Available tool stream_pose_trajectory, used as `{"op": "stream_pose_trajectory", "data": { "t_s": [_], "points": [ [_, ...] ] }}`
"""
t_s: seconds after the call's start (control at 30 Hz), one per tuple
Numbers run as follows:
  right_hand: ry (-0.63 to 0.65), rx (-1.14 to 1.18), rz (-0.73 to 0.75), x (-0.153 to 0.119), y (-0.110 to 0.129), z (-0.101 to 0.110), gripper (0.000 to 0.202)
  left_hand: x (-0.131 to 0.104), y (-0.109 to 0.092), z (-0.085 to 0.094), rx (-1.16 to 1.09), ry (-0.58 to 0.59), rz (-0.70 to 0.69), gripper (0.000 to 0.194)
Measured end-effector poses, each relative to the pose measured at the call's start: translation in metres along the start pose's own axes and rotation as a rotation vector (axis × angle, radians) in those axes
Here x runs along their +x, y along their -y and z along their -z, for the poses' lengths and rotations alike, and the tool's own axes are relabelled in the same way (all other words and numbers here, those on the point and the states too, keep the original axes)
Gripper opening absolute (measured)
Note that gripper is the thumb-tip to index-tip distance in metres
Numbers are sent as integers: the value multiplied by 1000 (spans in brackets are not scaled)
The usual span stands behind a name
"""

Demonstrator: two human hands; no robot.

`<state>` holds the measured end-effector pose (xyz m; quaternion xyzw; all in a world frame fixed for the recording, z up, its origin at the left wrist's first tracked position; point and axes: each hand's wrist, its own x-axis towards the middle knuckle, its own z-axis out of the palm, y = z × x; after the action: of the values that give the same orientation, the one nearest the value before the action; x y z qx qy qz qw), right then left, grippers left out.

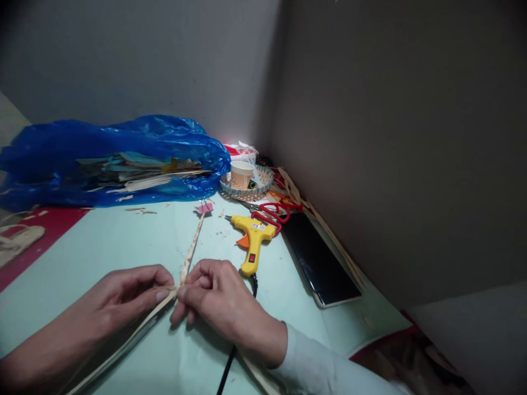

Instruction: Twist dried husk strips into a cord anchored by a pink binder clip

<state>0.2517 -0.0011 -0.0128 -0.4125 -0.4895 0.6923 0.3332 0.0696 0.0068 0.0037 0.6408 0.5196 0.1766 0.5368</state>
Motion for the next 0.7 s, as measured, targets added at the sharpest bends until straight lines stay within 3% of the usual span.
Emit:
{"op": "stream_pose_trajectory", "data": {
  "t_s": [0.1, 0.27, 0.33, 0.43, 0.53, 0.7],
  "points": [
    [-34, -92, 16, 0, -1, -2, 11, -5, 0, -7, 248, -92, -71, 26],
    [-121, -296, 74, 1, -7, -5, 9, -15, 7, -24, 667, -362, -323, 25],
    [-129, -322, 88, 2, -9, -5, 9, -15, 9, -25, 677, -360, -368, 27],
    [-142, -366, 98, 2, -10, -5, 7, -13, 7, -21, 597, -286, -315, 31],
    [-169, -396, 110, 3, -12, -5, 6, -12, 8, -23, 586, -333, -332, 30],
    [-202, -337, 138, 4, -13, -6, 9, -19, 35, -42, 942, -518, -758, 21]
  ]
}}
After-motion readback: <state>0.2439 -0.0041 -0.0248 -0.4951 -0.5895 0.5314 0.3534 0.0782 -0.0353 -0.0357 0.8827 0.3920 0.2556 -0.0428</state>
